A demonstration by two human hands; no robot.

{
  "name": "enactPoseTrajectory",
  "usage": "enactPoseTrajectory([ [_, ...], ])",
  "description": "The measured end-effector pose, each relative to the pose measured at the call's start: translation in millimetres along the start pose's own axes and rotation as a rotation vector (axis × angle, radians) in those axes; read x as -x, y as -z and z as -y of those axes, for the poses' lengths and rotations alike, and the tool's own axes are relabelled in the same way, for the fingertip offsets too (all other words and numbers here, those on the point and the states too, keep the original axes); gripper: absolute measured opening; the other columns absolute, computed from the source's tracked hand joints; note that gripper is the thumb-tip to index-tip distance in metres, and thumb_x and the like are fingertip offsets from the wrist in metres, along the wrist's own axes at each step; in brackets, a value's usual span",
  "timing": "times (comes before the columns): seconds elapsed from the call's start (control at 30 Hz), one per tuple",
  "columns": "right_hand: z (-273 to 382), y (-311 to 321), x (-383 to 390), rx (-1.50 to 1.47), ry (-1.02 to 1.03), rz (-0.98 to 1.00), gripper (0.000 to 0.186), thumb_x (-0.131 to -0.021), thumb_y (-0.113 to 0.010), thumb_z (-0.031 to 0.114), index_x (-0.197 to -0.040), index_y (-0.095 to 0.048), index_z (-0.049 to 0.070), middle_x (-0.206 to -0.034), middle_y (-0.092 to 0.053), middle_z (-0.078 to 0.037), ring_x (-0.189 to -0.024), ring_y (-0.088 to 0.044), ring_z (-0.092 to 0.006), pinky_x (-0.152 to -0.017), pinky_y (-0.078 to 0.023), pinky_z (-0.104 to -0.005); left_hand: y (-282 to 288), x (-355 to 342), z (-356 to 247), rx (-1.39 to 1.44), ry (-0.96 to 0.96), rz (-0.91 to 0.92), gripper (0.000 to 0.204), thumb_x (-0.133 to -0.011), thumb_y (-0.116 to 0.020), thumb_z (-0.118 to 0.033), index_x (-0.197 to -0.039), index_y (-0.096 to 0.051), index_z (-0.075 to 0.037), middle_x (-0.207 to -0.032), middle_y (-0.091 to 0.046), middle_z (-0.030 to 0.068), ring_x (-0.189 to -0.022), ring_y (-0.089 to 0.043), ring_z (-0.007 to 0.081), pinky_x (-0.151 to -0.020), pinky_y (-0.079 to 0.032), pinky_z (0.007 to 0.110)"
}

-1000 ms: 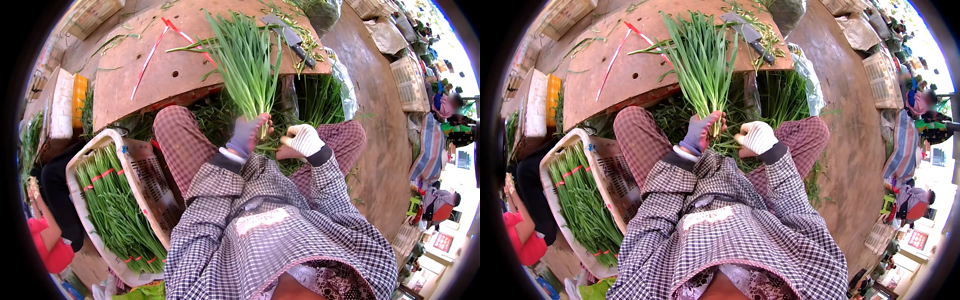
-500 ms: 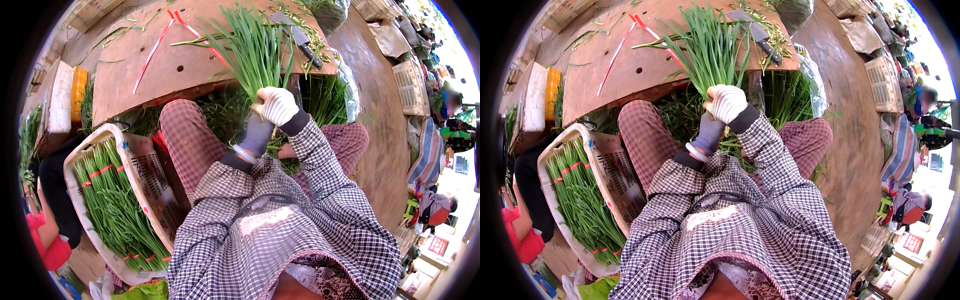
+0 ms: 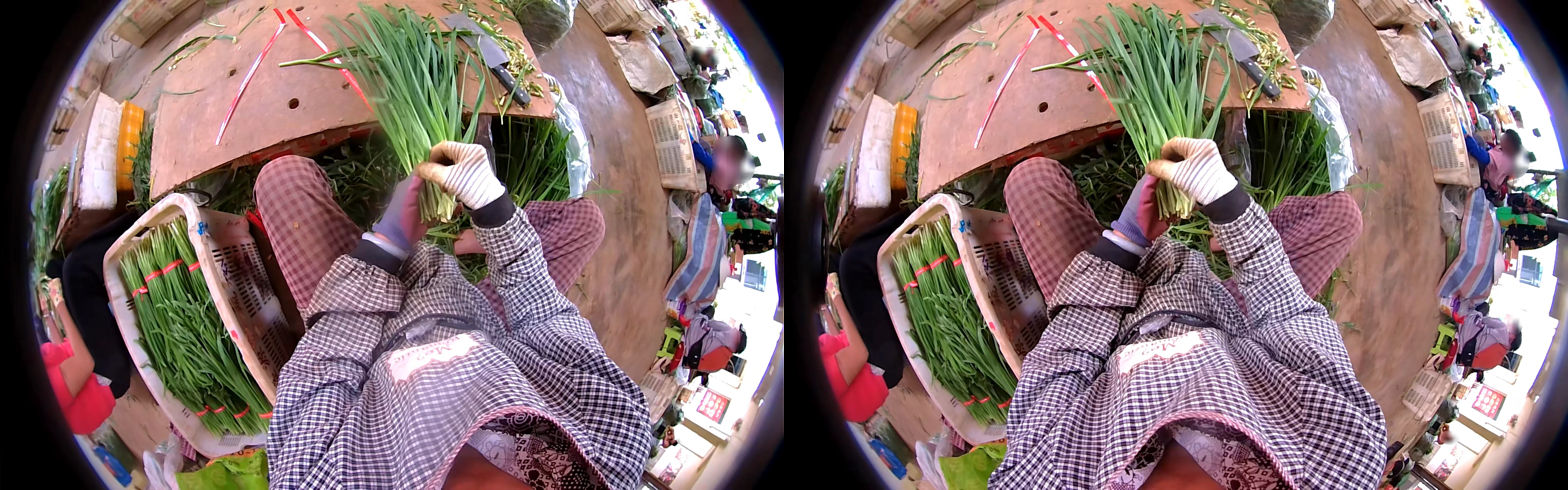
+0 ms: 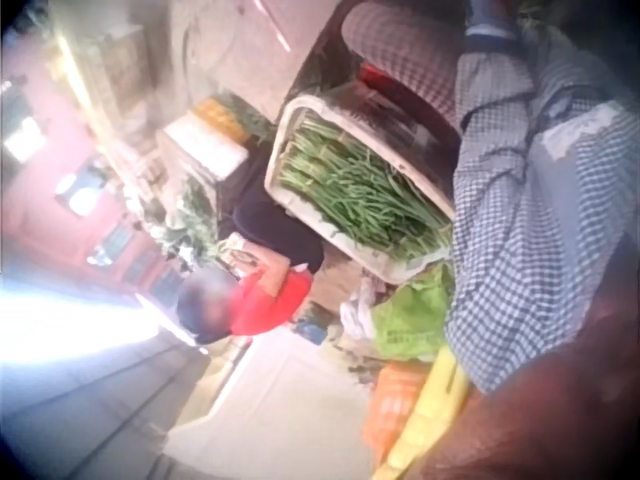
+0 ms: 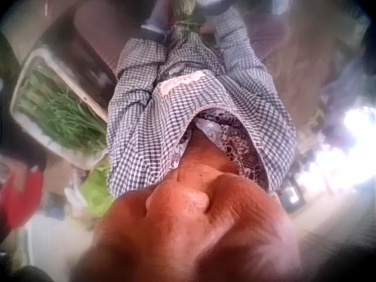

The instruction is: The person picks up bundles of green onions, uses a knife to trim the ends and remove outer leaves, and then places the cleaned stalks into a basket while sitting on the floor.

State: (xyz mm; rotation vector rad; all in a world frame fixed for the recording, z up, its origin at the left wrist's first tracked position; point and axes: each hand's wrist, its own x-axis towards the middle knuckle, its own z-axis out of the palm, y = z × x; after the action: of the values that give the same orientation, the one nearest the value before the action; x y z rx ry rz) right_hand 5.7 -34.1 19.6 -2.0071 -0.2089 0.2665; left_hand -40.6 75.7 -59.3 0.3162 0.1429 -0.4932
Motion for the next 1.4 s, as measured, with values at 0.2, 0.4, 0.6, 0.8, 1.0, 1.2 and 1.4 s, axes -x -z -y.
enactPoseTrajectory([
  [0.2,37.4,33.2,31.5,-0.277,-0.102,-0.151,0.013,-0.071,-0.072,0.008,-0.08,-0.067,0.0,-0.064,-0.061,-0.001,-0.048,-0.049,-0.0048,-0.043,-0.037,-0.0192,5.2,-2.5,-2.4,-0.098,0.063,-0.078,0.039,-0.095,-0.048,-0.041,-0.11,-0.055,-0.005,-0.092,-0.064,0.0116,-0.085,-0.065,0.0236,-0.067,-0.057,0.037],
  [0.4,-36.3,108.4,51.4,0.068,-0.239,-0.362,0.021,-0.074,-0.073,0.018,-0.08,-0.068,-0.002,-0.069,-0.066,-0.008,-0.054,-0.056,-0.0104,-0.05,-0.046,-0.0241,7.0,-3.0,-0.4,0.006,0.06,-0.056,0.053,-0.092,-0.049,-0.049,-0.115,-0.053,-0.002,-0.102,-0.064,0.0143,-0.092,-0.064,0.0263,-0.08,-0.055,0.043],
  [0.6,-52.0,43.3,47.6,0.2,-0.163,-0.075,0.059,-0.077,-0.069,0.045,-0.109,-0.061,-0.004,-0.087,-0.068,-0.016,-0.081,-0.067,-0.0205,-0.072,-0.053,-0.0303,-5.9,-4.0,3.2,-0.322,-0.066,-0.135,0.036,-0.086,-0.065,-0.025,-0.111,-0.054,-0.002,-0.094,-0.062,0.0078,-0.078,-0.063,0.0168,-0.068,-0.057,0.034],
  [0.8,-58.3,21.1,14.3,0.412,-0.149,-0.035,0.054,-0.077,-0.065,0.047,-0.088,-0.061,-0.005,-0.077,-0.062,-0.024,-0.071,-0.062,-0.0353,-0.065,-0.05,-0.0395,-6.2,5.9,3.7,-0.772,-0.231,-0.16,0.027,-0.088,-0.06,-0.013,-0.112,-0.055,-0.004,-0.098,-0.063,0.0061,-0.085,-0.063,0.0174,-0.073,-0.054,0.03],
  [1.0,-55.2,27.4,22.1,-0.44,-0.385,-0.074,0.017,-0.088,-0.056,0.01,-0.091,-0.06,-0.006,-0.069,-0.063,-0.009,-0.054,-0.062,-0.0151,-0.043,-0.05,-0.0278,-22.6,6.9,-2.5,-0.017,0.036,-0.156,0.036,-0.092,-0.052,-0.025,-0.118,-0.051,0.0,-0.103,-0.06,0.0093,-0.086,-0.061,0.0222,-0.074,-0.054,0.039],
  [1.2,-57.4,19.8,22.4,-0.021,-0.12,-0.04,0.02,-0.088,-0.057,0.015,-0.084,-0.059,-0.004,-0.063,-0.06,-0.01,-0.054,-0.061,-0.0158,-0.048,-0.049,-0.0291,-20.7,4.2,-0.1,-0.229,0.003,-0.235,0.032,-0.088,-0.061,-0.023,-0.112,-0.053,-0.002,-0.099,-0.059,0.0069,-0.083,-0.06,0.0182,-0.073,-0.054,0.033],
  [1.4,-50.0,21.6,23.5,-0.279,-0.431,0.056,0.028,-0.086,-0.058,0.022,-0.084,-0.063,-0.005,-0.069,-0.064,-0.018,-0.068,-0.067,-0.0244,-0.06,-0.052,-0.0344,14.6,3.0,1.4,-0.064,0.052,-0.043,0.039,-0.091,-0.046,-0.022,-0.12,-0.05,0.004,-0.115,-0.06,0.0169,-0.103,-0.061,0.0314,-0.09,-0.049,0.049],
])
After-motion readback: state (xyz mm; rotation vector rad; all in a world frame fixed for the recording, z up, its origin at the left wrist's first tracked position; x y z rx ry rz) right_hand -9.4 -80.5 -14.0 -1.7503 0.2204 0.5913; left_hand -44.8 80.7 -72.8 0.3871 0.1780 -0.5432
